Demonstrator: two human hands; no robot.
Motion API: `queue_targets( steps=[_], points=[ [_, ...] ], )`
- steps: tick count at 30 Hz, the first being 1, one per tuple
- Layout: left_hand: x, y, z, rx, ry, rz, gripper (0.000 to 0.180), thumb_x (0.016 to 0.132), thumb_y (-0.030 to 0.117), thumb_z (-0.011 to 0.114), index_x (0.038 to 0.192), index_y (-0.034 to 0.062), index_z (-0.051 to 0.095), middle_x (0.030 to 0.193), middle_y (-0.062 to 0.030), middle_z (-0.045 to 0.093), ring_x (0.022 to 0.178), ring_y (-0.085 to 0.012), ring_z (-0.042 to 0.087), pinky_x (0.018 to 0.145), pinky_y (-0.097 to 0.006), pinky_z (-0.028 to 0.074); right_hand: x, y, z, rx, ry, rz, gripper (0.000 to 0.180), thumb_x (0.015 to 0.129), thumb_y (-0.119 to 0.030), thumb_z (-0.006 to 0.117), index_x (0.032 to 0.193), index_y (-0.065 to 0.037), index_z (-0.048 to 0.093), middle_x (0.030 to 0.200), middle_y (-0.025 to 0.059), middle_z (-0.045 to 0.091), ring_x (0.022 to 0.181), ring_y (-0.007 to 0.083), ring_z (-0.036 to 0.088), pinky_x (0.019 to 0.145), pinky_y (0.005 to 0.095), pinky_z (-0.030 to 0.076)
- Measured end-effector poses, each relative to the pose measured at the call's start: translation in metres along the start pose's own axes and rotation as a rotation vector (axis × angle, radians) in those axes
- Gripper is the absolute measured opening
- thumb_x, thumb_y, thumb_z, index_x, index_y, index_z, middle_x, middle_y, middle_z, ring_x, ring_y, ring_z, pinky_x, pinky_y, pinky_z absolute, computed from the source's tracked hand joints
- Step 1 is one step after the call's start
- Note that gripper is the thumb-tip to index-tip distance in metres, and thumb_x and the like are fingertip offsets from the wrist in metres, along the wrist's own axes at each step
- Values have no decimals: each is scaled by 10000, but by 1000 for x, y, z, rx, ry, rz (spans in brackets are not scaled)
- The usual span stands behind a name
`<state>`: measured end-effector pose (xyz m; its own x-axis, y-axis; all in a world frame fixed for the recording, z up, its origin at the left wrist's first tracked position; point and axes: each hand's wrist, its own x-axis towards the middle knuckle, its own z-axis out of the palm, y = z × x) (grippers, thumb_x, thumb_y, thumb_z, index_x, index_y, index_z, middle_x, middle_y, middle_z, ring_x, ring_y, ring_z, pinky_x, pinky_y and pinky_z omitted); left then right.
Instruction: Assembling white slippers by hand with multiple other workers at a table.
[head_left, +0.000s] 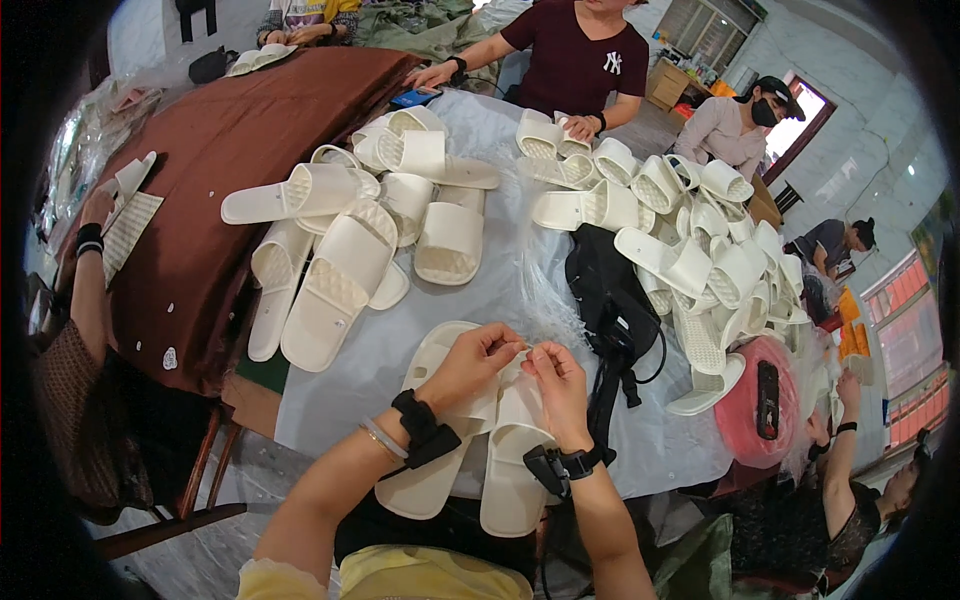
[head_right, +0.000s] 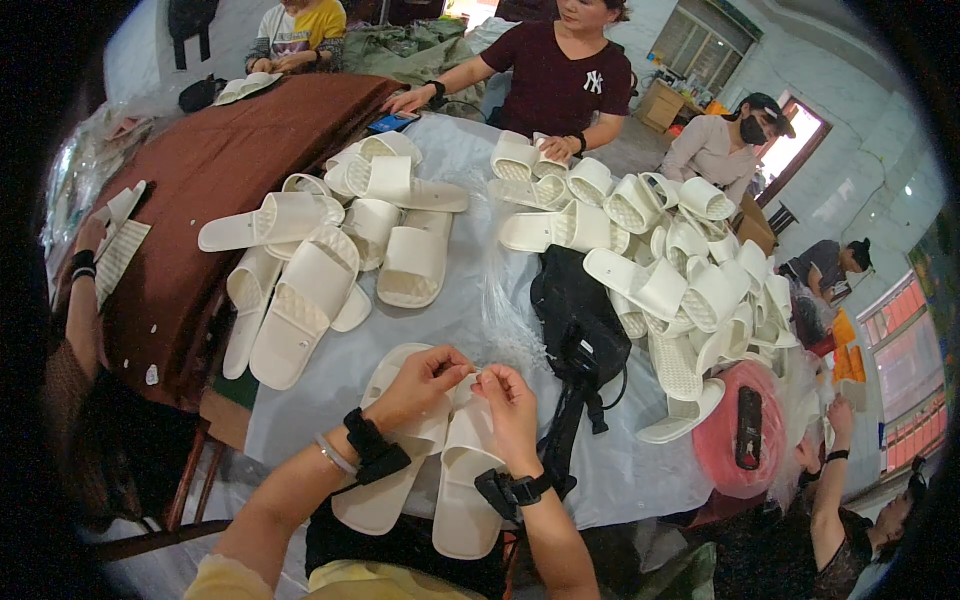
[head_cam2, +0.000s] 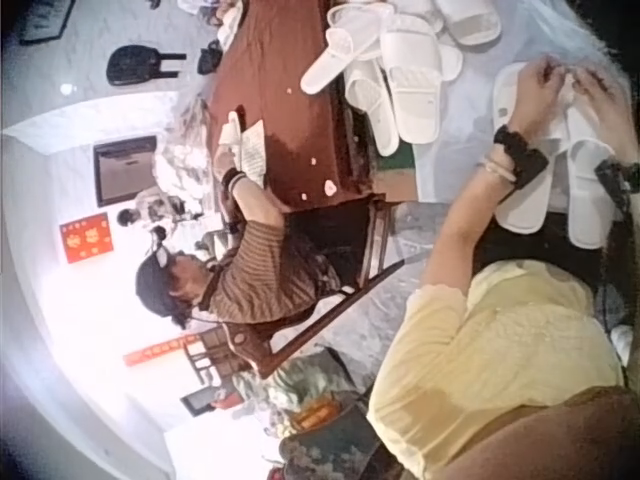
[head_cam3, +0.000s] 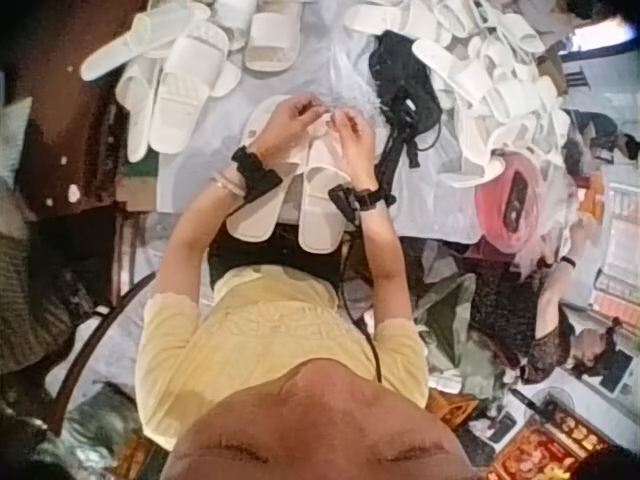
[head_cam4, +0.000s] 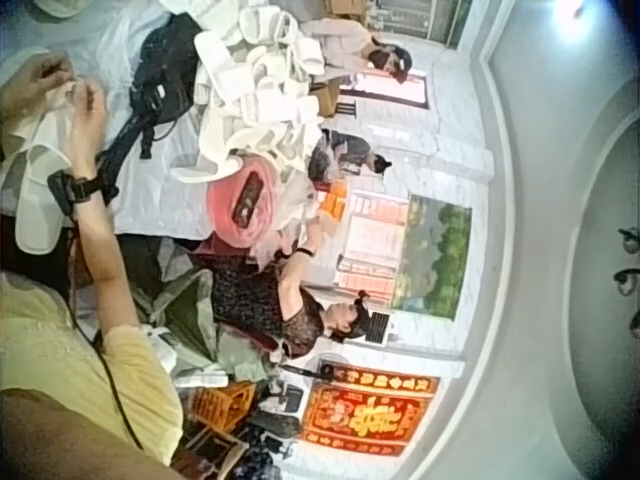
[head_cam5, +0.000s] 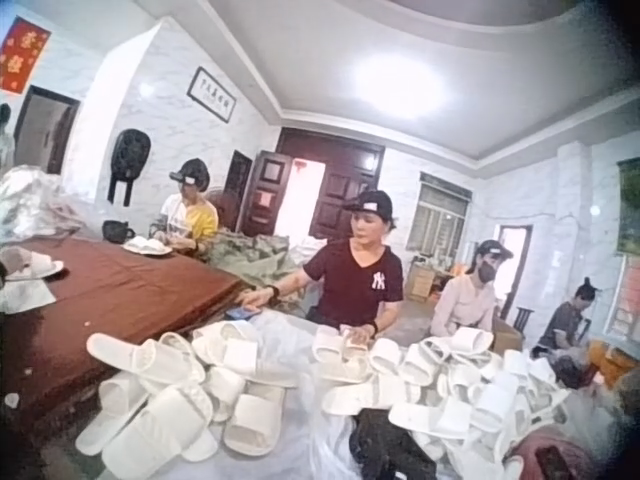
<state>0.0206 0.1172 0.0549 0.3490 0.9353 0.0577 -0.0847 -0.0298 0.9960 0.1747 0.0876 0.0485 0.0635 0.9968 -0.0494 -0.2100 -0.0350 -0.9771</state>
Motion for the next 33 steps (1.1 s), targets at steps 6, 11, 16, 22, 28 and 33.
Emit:
queue_targets(
  steps=[6, 11, 16, 22, 28, 33],
  points=[
    [1, -7, 2, 78, -63, 40, 115, 860, 116, 539, 883, 8, 573, 749, 43, 515, 682, -33, 431, 603, -186, 370, 0, 2, -3, -65, -29, -36, 171, 889, -149, 525, 961, 5, 541, 862, 23, 567, 762, 93, 555, 715, 212, 439],
    [0, -5, 4, -4, -30, 25, 104, 864, 109, 536, 869, 7, 556, 760, 41, 515, 683, -32, 433, 599, -185, 371, -1, 2, 2, -62, 17, -47, 168, 896, -161, 512, 941, -2, 542, 832, 9, 554, 752, 80, 530, 703, 203, 422],
    [3, -7, 2, -18, -41, 54, 114, 853, 107, 537, 874, -4, 555, 721, 11, 532, 660, -52, 446, 606, -208, 391, 1, 3, 0, -60, 2, -78, 173, 893, -174, 517, 932, -8, 545, 818, 7, 547, 743, 74, 514, 692, 200, 413],
    [4, -10, 3, -79, -25, 47, 112, 857, 113, 543, 864, 2, 554, 733, 24, 526, 669, -47, 435, 608, -201, 386, 2, 5, 3, -132, 18, -74, 169, 887, -177, 527, 923, -12, 544, 816, 2, 542, 740, 72, 505, 681, 195, 406],
    [1, -10, 6, -45, -62, 44, 91, 866, 101, 530, 881, 12, 538, 761, 43, 489, 690, -34, 415, 616, -185, 366, -3, -1, 0, -206, -26, -82, 158, 891, -168, 514, 926, -15, 533, 798, -9, 532, 730, 64, 498, 659, 185, 395],
    [-1, -5, 4, 38, -55, 19, 108, 869, 117, 534, 883, 12, 552, 745, 48, 476, 673, -35, 403, 598, -188, 357, -6, -2, 6, -40, 70, -28, 154, 889, -167, 514, 924, -18, 532, 794, -3, 531, 725, 71, 502, 670, 195, 402]
  ],
)
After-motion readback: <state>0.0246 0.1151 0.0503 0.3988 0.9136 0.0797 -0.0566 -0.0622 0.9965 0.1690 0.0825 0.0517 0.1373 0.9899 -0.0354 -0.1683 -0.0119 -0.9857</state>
